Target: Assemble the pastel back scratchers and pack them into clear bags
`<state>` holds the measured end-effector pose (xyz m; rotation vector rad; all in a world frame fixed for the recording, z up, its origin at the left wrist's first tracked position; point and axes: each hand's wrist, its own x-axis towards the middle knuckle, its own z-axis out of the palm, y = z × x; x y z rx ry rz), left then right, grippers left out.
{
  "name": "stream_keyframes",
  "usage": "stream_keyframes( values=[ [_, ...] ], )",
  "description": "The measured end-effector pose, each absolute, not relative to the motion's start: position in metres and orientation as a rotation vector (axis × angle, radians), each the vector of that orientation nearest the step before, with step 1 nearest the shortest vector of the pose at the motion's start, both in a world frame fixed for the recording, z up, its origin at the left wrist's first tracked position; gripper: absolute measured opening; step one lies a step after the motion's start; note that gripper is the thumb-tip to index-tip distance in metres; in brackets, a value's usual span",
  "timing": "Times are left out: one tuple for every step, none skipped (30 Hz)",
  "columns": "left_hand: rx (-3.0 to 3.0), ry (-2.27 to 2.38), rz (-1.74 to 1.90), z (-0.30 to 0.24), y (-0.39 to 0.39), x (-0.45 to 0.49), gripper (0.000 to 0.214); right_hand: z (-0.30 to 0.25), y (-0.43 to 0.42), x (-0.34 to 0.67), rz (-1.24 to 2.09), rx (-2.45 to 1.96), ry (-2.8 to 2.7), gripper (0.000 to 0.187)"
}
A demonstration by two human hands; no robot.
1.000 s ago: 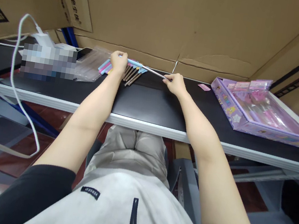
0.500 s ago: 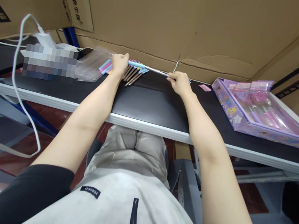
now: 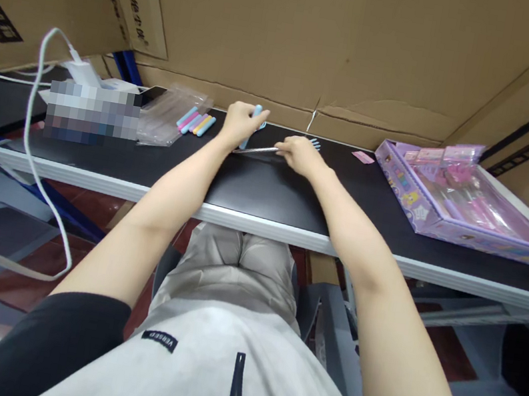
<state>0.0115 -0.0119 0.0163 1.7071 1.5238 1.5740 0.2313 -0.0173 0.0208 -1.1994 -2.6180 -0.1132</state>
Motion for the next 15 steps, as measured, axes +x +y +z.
stream_keyframes(
  values=[
    [1.745, 1.533, 1.581, 0.014, -0.009, 0.015, 0.043, 0.021, -0.020, 0.225, -0.127, -1.155, -2.634, 0.030],
    [1.743, 1.552, 1.607, 0.013, -0.006, 0.015, 0.043, 0.021, -0.022, 0.222, -0.132, -1.142, -2.612, 0.032],
    [1.717, 1.572, 1.642, 0.011, -0.003, 0.012, 0.043, 0.021, -0.021, 0.222, -0.132, -1.149, -2.573, 0.031],
    [1.672, 1.593, 1.680, 0.011, 0.000, 0.008, 0.042, 0.021, -0.020, 0.224, -0.126, -1.172, -2.531, 0.030],
    [1.610, 1.619, 1.721, 0.010, 0.004, 0.002, 0.042, 0.021, -0.017, 0.229, -0.114, -1.206, -2.493, 0.029],
    [1.517, 1.656, 1.764, 0.009, 0.007, -0.004, 0.043, 0.021, -0.014, 0.236, -0.100, -1.243, -2.463, 0.027],
    [1.415, 1.681, 1.800, 0.008, 0.011, -0.010, 0.044, 0.021, -0.010, 0.243, -0.087, -1.277, -2.438, 0.027],
    [1.321, 1.686, 1.815, 0.007, 0.014, -0.015, 0.045, 0.021, -0.006, 0.249, -0.072, -1.305, -2.412, 0.026],
    [1.231, 1.680, 1.817, 0.006, 0.017, -0.019, 0.046, 0.020, -0.003, 0.255, -0.054, -1.322, -2.388, 0.026],
    [1.149, 1.664, 1.806, 0.005, 0.020, -0.021, 0.048, 0.020, 0.000, 0.258, -0.035, -1.328, -2.367, 0.025],
    [1.076, 1.644, 1.788, 0.004, 0.021, -0.023, 0.049, 0.019, 0.002, 0.260, -0.014, -1.325, -2.353, 0.025],
    [1.005, 1.628, 1.769, 0.004, 0.023, -0.024, 0.049, 0.018, 0.003, 0.260, 0.006, -1.318, -2.345, 0.026],
    [0.941, 1.614, 1.750, 0.004, 0.023, -0.025, 0.049, 0.017, 0.004, 0.259, 0.023, -1.310, -2.338, 0.028],
    [0.885, 1.598, 1.731, 0.004, 0.023, -0.025, 0.048, 0.016, 0.004, 0.257, 0.034, -1.307, -2.331, 0.031],
    [0.836, 1.578, 1.714, 0.005, 0.023, -0.026, 0.047, 0.016, 0.004, 0.256, 0.040, -1.307, -2.323, 0.035]
  ],
)
